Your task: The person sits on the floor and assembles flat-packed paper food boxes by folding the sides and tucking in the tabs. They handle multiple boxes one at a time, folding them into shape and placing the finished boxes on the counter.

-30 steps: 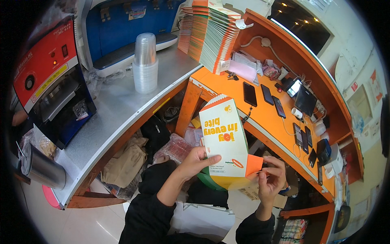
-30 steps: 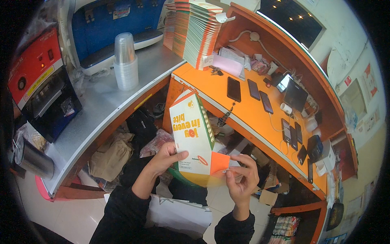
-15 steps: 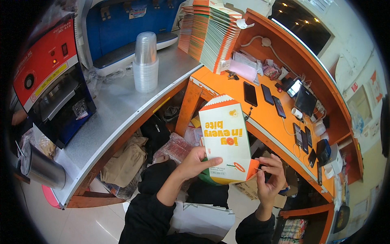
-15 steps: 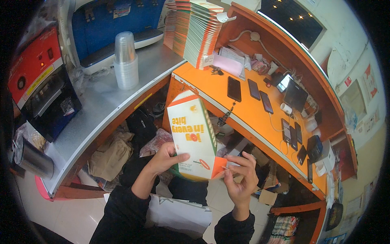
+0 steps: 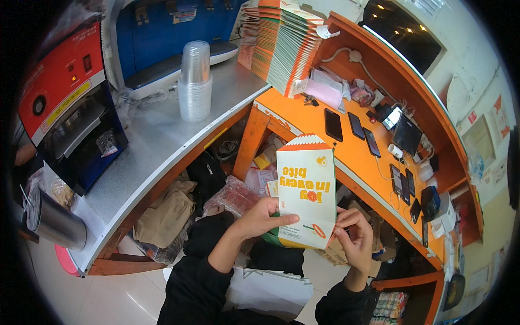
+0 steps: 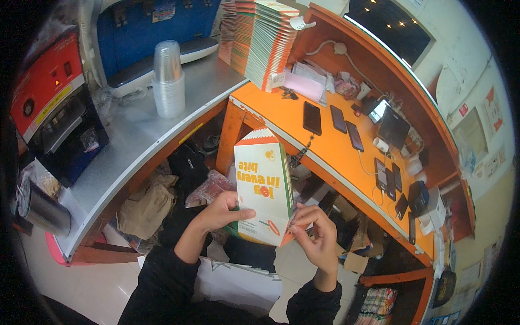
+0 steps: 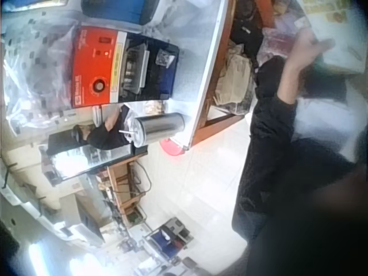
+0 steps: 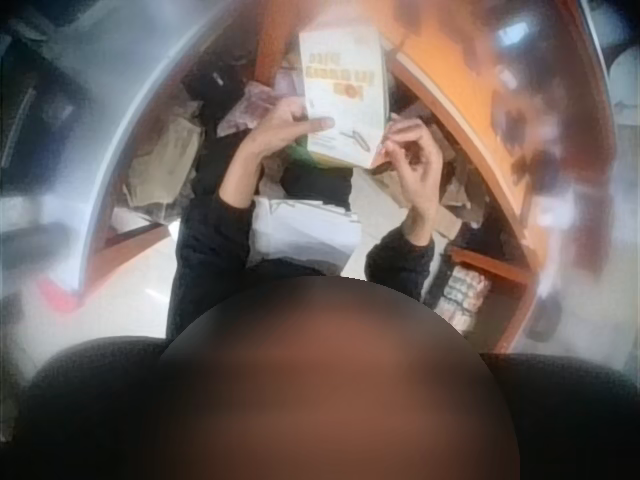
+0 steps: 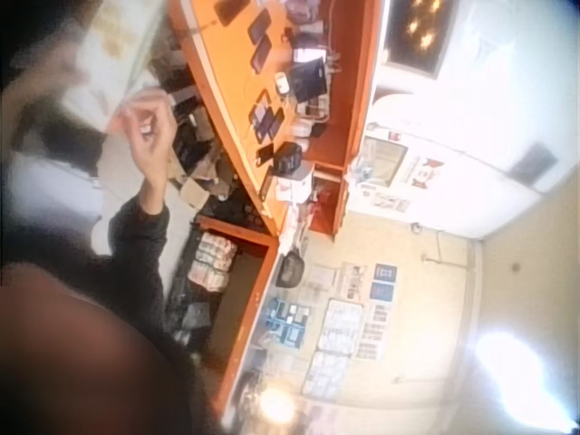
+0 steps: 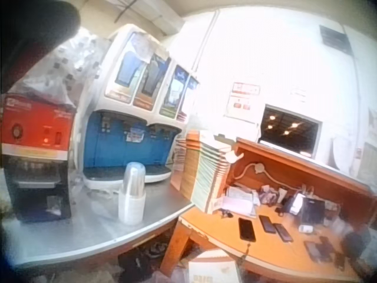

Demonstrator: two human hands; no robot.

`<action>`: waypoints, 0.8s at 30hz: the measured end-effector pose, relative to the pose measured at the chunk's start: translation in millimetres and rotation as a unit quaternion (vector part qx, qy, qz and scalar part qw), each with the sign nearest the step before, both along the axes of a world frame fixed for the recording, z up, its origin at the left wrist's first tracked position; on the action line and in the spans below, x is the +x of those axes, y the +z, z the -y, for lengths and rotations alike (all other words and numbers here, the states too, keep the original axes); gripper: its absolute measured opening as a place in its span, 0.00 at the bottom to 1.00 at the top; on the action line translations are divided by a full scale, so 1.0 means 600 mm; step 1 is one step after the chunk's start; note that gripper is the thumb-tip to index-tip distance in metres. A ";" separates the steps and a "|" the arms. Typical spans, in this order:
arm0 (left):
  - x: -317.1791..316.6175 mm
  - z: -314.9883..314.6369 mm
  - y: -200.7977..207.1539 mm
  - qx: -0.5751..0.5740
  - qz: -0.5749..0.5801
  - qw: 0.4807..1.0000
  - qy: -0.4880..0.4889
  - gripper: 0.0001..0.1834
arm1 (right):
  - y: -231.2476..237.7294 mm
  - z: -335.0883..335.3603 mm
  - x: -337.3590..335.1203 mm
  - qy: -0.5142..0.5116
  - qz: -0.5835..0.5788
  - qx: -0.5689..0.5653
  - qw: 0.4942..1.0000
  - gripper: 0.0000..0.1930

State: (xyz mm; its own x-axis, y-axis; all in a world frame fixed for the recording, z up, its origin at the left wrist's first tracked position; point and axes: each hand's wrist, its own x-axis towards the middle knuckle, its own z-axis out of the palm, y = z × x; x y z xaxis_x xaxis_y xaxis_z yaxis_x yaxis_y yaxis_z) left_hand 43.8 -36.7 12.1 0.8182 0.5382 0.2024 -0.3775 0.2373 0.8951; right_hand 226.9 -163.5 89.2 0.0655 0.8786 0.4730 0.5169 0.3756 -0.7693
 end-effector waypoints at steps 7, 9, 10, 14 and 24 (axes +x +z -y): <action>0.000 -0.001 0.000 -0.017 -0.001 1.000 -0.007 0.17 | -0.008 0.002 -0.007 -0.002 -0.015 0.055 0.998 0.06; 0.000 -0.001 0.000 -0.015 0.005 1.000 -0.003 0.17 | -0.009 0.003 -0.009 -0.008 0.019 0.075 0.997 0.06; 0.001 -0.001 0.000 -0.014 0.008 1.000 -0.002 0.17 | -0.010 0.003 -0.011 -0.019 0.031 0.087 0.996 0.06; 0.000 0.000 -0.001 -0.015 0.025 1.000 0.005 0.17 | -0.012 0.001 -0.020 -0.051 0.042 0.116 0.991 0.05; -0.004 -0.001 -0.001 -0.015 0.021 1.000 0.004 0.18 | -0.002 0.005 -0.019 0.021 -0.022 0.026 0.999 0.05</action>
